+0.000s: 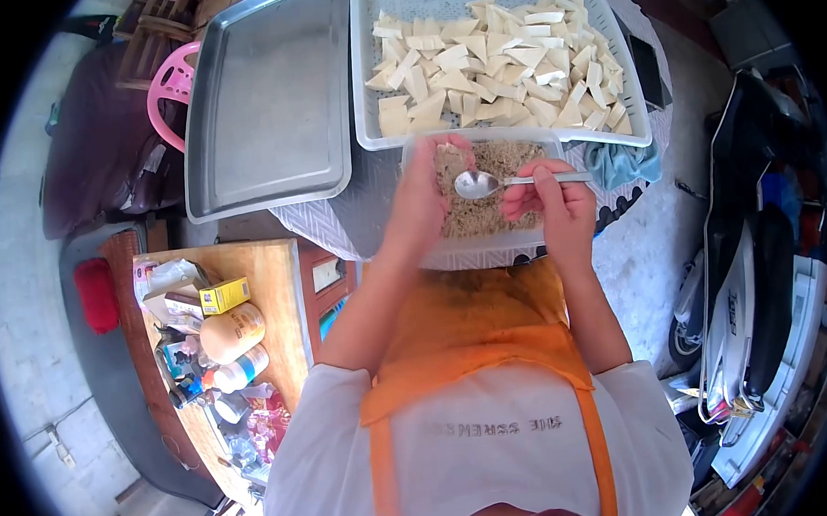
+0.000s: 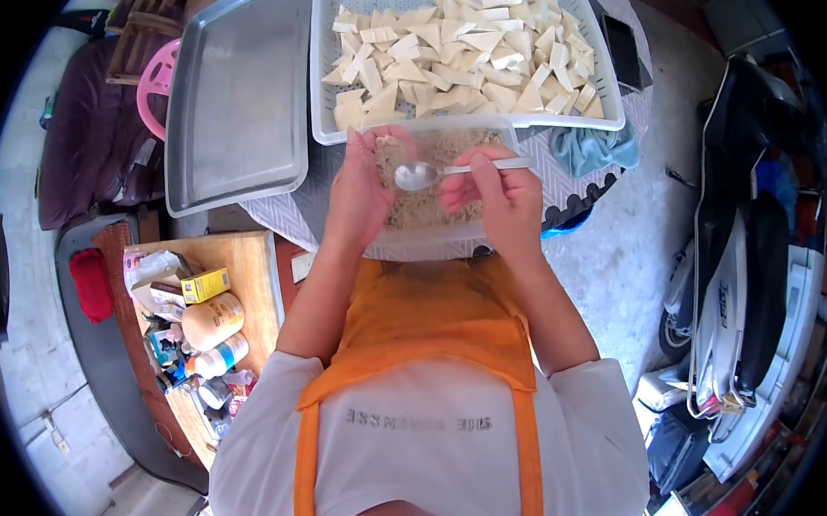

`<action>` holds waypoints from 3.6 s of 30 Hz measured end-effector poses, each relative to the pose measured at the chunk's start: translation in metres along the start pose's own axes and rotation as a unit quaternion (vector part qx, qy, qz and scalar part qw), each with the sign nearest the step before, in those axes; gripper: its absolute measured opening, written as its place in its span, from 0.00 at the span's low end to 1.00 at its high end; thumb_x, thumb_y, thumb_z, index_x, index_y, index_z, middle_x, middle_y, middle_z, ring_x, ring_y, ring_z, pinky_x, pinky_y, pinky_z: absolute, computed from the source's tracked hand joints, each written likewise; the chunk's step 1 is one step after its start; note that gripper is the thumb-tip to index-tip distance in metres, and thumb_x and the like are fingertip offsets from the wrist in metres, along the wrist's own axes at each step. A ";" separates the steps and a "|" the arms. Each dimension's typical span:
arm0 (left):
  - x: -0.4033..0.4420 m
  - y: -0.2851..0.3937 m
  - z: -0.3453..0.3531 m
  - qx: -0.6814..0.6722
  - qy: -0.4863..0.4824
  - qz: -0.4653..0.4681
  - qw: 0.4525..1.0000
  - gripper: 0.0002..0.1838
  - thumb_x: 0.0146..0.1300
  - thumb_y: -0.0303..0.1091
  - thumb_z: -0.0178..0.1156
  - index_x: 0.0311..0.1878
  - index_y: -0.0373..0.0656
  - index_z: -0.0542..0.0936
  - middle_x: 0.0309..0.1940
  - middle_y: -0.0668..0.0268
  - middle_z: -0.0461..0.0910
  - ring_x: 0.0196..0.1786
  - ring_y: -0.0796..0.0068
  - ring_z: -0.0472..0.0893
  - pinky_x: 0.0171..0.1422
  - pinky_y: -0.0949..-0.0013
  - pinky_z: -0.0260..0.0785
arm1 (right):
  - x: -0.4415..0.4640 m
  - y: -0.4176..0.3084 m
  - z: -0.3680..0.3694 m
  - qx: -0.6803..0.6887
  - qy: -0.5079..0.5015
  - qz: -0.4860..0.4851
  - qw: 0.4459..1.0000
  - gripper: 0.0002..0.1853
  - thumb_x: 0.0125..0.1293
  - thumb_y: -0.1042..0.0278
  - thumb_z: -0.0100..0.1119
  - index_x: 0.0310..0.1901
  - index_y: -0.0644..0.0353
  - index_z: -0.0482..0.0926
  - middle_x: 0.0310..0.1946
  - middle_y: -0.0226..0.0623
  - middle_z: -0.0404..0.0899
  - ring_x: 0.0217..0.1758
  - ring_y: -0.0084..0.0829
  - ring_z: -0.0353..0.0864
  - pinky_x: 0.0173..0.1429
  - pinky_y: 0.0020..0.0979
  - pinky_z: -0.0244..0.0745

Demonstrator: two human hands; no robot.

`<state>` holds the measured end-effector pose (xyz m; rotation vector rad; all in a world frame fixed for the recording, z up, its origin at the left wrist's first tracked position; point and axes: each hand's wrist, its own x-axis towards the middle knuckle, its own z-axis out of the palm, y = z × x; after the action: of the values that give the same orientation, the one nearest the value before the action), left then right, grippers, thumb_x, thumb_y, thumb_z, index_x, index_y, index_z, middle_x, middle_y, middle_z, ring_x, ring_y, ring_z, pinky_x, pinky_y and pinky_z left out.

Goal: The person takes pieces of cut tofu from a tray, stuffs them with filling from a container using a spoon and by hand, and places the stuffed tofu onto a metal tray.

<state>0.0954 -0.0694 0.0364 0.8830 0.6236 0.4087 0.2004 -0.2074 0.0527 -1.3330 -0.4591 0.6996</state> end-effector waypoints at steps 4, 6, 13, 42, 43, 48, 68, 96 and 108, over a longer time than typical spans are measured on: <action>0.004 0.004 0.010 -0.065 0.016 0.013 0.998 0.24 0.75 0.50 0.34 0.46 0.41 0.74 0.33 0.65 0.75 0.34 0.75 0.74 0.36 0.73 0.64 | -0.004 -0.004 -0.016 0.004 0.027 -0.005 1.000 0.11 0.73 0.69 0.46 0.40 0.67 0.76 0.25 0.40 0.81 0.24 0.27 0.81 0.30 0.26 0.79; 0.006 0.001 0.005 -0.119 -0.040 0.018 0.992 0.22 0.75 0.48 0.38 0.38 0.41 0.74 0.26 0.65 0.75 0.25 0.77 0.72 0.24 0.77 0.59 | -0.003 -0.006 -0.027 0.012 0.060 -0.025 0.998 0.11 0.72 0.69 0.46 0.40 0.67 0.76 0.25 0.40 0.81 0.23 0.28 0.81 0.30 0.27 0.79; -0.006 0.006 0.022 0.001 -0.007 0.007 1.000 0.23 0.74 0.43 0.44 0.21 0.44 0.66 0.11 0.68 0.64 0.11 0.80 0.60 0.12 0.74 0.47 | -0.004 -0.010 -0.038 0.012 0.099 -0.045 0.994 0.11 0.72 0.69 0.46 0.38 0.67 0.76 0.23 0.41 0.80 0.22 0.28 0.80 0.28 0.26 0.78; -0.008 0.002 0.006 0.094 -0.083 0.040 0.991 0.12 0.70 0.33 0.49 0.52 0.40 0.74 0.35 0.69 0.73 0.35 0.80 0.73 0.39 0.72 0.71 | 0.014 -0.017 -0.034 -0.030 0.099 -0.035 0.994 0.11 0.72 0.68 0.48 0.39 0.68 0.77 0.25 0.42 0.82 0.24 0.29 0.83 0.31 0.28 0.81; -0.004 -0.003 0.001 0.090 -0.094 0.049 0.990 0.11 0.71 0.35 0.49 0.51 0.41 0.74 0.33 0.69 0.72 0.33 0.81 0.72 0.37 0.72 0.69 | 0.013 -0.014 -0.034 -0.034 0.096 -0.034 0.994 0.11 0.72 0.68 0.48 0.39 0.68 0.77 0.25 0.42 0.82 0.24 0.29 0.83 0.31 0.27 0.81; -0.006 0.000 0.011 -0.044 -0.077 0.011 0.996 0.15 0.74 0.44 0.45 0.38 0.43 0.73 0.22 0.71 0.69 0.23 0.81 0.67 0.23 0.76 0.60 | 0.009 -0.007 -0.032 -0.043 0.083 -0.036 0.995 0.11 0.73 0.68 0.48 0.39 0.67 0.77 0.25 0.40 0.82 0.24 0.27 0.82 0.31 0.26 0.80; -0.006 0.004 0.010 0.106 -0.106 0.050 0.987 0.17 0.74 0.40 0.42 0.35 0.40 0.74 0.20 0.70 0.71 0.17 0.83 0.64 0.20 0.78 0.56 | 0.004 0.001 -0.022 -0.061 0.040 -0.042 0.996 0.09 0.72 0.71 0.49 0.41 0.66 0.77 0.25 0.39 0.81 0.24 0.24 0.81 0.30 0.23 0.79; 0.041 0.071 -0.176 0.526 0.071 0.093 0.842 0.16 0.65 0.41 0.52 0.42 0.40 0.82 0.38 0.52 0.82 0.42 0.49 0.80 0.48 0.60 0.71 | 0.007 0.012 -0.013 -0.102 -0.005 -0.067 0.992 0.10 0.73 0.70 0.48 0.41 0.67 0.77 0.26 0.37 0.81 0.25 0.23 0.81 0.31 0.22 0.78; 0.072 0.078 -0.105 0.641 0.036 0.373 0.670 0.08 0.52 0.33 0.65 0.36 0.44 0.82 0.34 0.60 0.82 0.44 0.58 0.78 0.46 0.59 0.71 | 0.003 0.006 -0.017 -0.097 0.019 -0.072 0.992 0.09 0.72 0.70 0.49 0.41 0.67 0.77 0.25 0.37 0.81 0.25 0.22 0.81 0.31 0.22 0.78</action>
<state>0.0745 0.0776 0.0256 2.5545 0.5442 0.7464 0.2125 -0.2174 0.0433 -1.4776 -0.5979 0.5187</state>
